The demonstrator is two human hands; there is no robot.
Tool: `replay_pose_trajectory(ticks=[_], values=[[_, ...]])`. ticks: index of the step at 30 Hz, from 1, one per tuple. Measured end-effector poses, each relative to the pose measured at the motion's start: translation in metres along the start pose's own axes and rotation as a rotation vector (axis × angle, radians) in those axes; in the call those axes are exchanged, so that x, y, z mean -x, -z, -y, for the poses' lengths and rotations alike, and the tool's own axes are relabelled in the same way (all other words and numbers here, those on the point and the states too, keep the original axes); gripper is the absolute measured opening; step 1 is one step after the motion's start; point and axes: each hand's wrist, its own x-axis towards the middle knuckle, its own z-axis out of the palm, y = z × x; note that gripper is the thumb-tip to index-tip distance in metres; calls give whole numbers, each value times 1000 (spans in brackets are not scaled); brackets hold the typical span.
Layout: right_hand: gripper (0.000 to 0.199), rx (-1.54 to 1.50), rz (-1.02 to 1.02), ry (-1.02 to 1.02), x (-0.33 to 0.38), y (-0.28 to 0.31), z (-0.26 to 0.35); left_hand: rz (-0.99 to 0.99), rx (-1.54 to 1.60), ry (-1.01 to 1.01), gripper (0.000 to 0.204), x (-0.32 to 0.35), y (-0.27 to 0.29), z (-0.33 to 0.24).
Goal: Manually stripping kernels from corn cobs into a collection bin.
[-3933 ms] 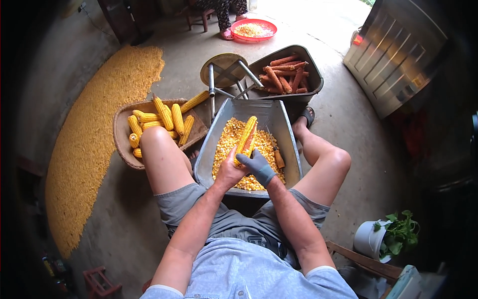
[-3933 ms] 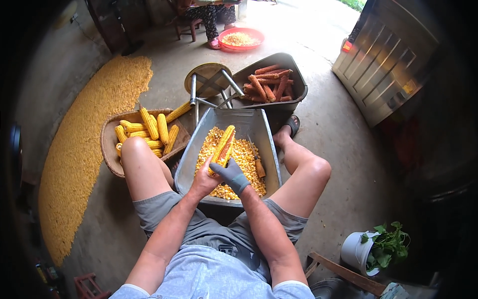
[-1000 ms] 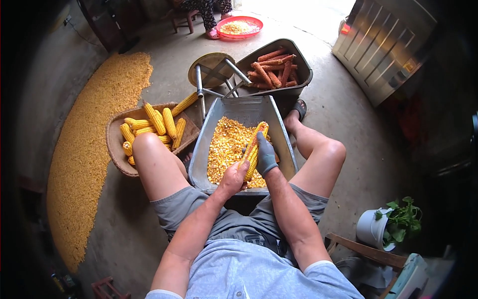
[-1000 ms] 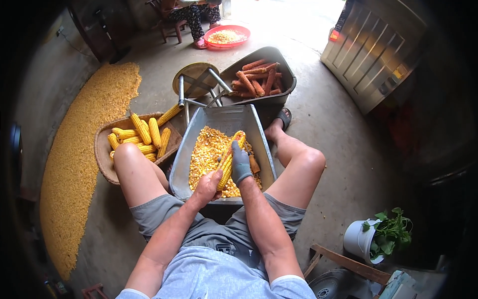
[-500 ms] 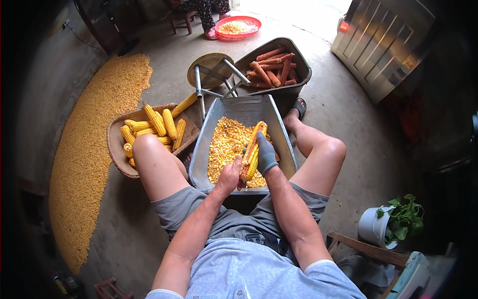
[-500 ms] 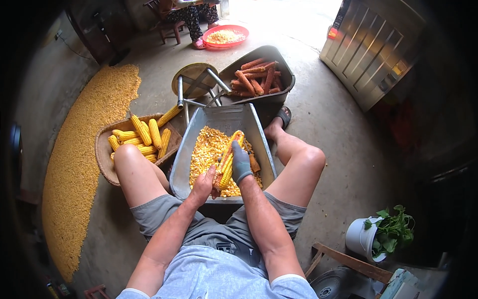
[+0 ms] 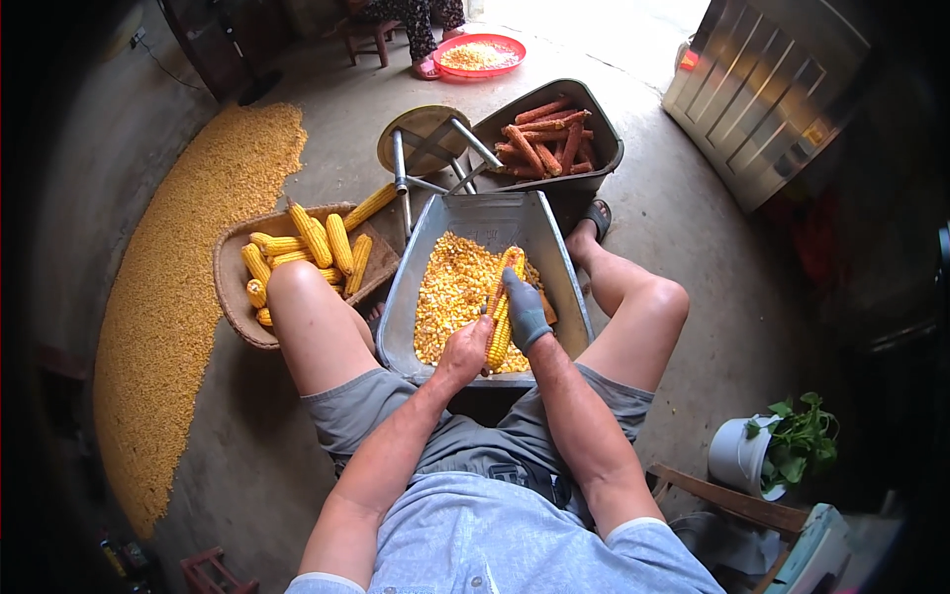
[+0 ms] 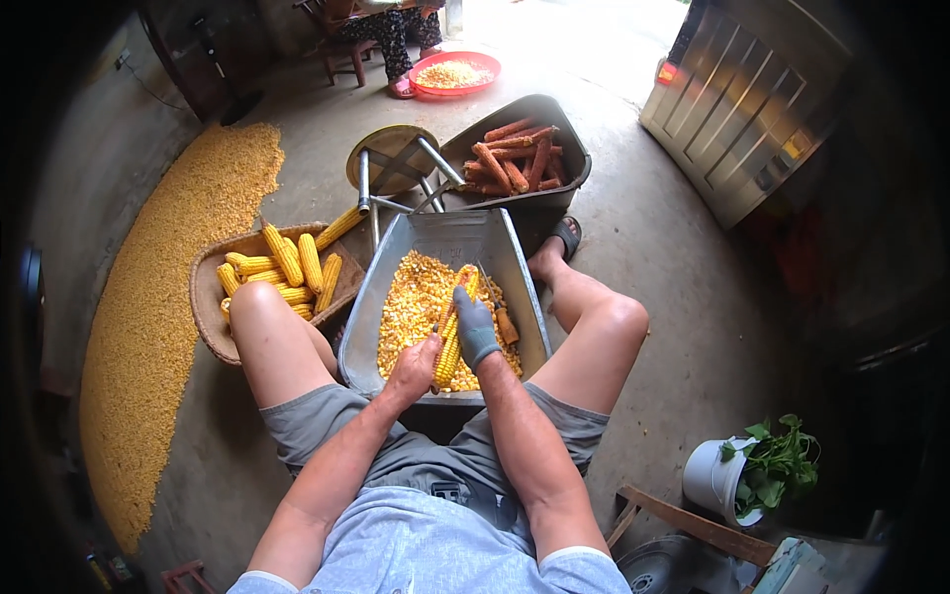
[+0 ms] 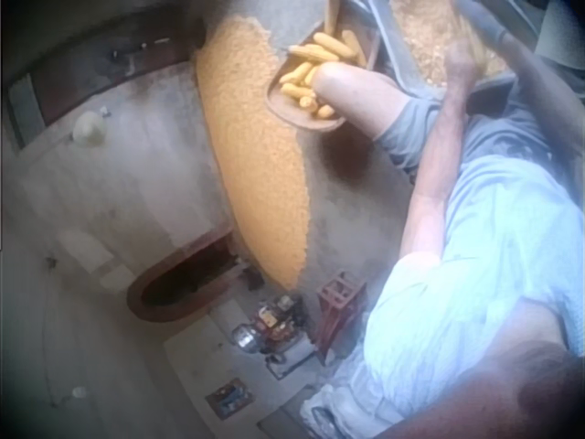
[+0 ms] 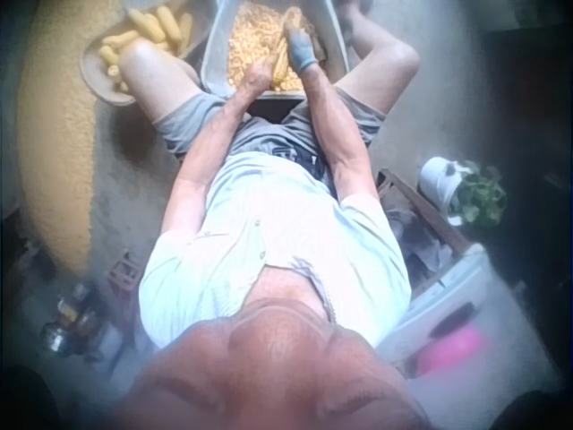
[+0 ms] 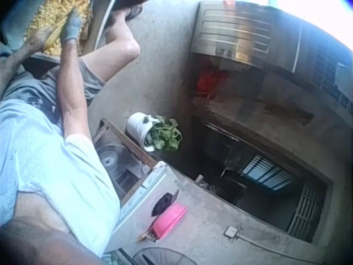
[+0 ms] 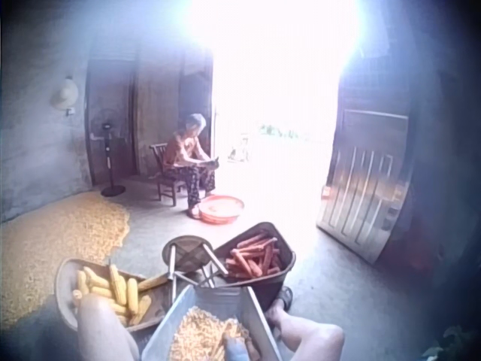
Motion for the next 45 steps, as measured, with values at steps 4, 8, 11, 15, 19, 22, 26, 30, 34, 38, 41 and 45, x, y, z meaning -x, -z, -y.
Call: replay_pose_trajectory(ticks=[4, 8, 11, 15, 19, 22, 26, 30, 34, 38, 41, 45], values=[[47, -165, 78, -47, 7, -12, 5, -108, 84, -44, 55, -9, 2, 30], [59, -162, 142, -49, 19, -13, 15, 13, 68, 114, 60, -6, 8, 4], [63, -14, 256, 72, 25, -14, 12, -33, 187, 123, 61, -11, 7, 8], [74, 329, 349, 214, 70, -25, 35, -212, 469, 128, 59, -15, 11, 12], [56, 519, 225, 249, 80, -13, 3, -226, 356, 217, 55, -22, 15, 15], [44, 540, 230, 113, 90, -10, 13, -144, 356, 233, 58, -22, 17, 16], [47, 742, 188, 304, 98, -8, 16, -112, 332, 209, 58, -19, 17, 3], [43, 543, 247, 197, 111, -17, 27, -85, 313, 173, 57, -21, 23, 11], [33, 376, 315, 80, 108, -12, 34, -93, 123, 70, 54, -25, 24, 20], [34, 355, 310, 87, 105, -12, 27, -194, 146, -92, 53, -31, 16, 41], [39, 476, 240, 181, 107, -14, 14, -219, 338, -79, 58, -34, 11, 39], [53, 752, 206, 284, 116, -17, 12, -250, 146, 53, 63, -30, 18, 28]])
